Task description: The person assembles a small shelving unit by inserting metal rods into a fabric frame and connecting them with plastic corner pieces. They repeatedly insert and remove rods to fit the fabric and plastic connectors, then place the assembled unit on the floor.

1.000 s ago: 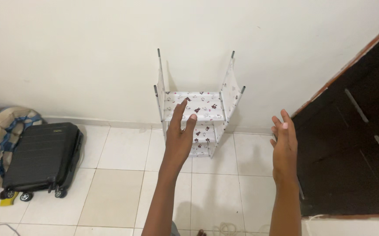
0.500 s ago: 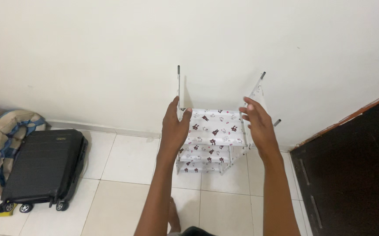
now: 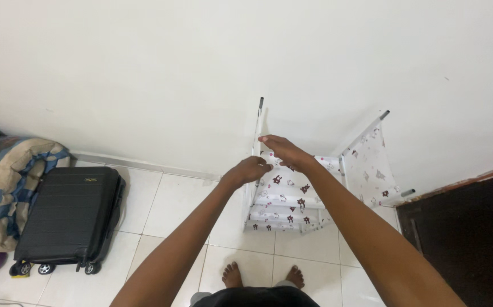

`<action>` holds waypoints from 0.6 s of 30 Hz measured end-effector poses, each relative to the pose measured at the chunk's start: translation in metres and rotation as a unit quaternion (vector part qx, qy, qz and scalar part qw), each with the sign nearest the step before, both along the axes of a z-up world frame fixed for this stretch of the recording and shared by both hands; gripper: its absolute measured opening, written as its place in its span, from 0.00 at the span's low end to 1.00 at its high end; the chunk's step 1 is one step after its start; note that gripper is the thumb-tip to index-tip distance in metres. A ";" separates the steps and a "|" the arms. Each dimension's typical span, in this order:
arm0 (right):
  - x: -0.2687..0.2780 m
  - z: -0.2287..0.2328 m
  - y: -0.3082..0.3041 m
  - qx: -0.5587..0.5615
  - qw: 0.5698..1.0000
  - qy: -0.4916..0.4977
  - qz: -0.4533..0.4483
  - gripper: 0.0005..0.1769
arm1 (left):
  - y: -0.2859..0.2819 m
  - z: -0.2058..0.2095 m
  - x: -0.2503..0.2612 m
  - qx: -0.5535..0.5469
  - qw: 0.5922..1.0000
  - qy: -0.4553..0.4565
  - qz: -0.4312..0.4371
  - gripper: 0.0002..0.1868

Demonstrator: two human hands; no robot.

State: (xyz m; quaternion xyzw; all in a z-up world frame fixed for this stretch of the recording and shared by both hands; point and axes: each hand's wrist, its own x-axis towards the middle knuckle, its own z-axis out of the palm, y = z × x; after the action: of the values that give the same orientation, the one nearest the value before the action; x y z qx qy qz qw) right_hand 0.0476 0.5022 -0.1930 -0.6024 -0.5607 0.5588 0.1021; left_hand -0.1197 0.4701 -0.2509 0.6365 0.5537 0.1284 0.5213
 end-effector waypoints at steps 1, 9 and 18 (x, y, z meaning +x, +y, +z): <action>-0.004 -0.008 0.005 -0.007 1.000 0.004 0.001 0.36 | 0.003 -0.009 0.002 0.007 1.000 0.013 -0.007 0.38; -0.020 -0.050 0.027 -0.037 0.998 0.028 -0.049 0.45 | 0.002 -0.015 0.006 -0.034 0.999 -0.015 0.022 0.42; -0.026 -0.021 0.035 0.027 0.997 0.018 -0.076 0.39 | -0.001 0.012 0.002 0.123 0.992 0.032 -0.012 0.27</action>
State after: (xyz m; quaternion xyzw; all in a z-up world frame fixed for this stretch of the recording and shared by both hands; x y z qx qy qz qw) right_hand 0.0211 0.5375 -0.2144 -0.6299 -0.5261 0.5454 0.1704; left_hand -0.1173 0.4693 -0.2389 0.7064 0.5423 0.1685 0.4224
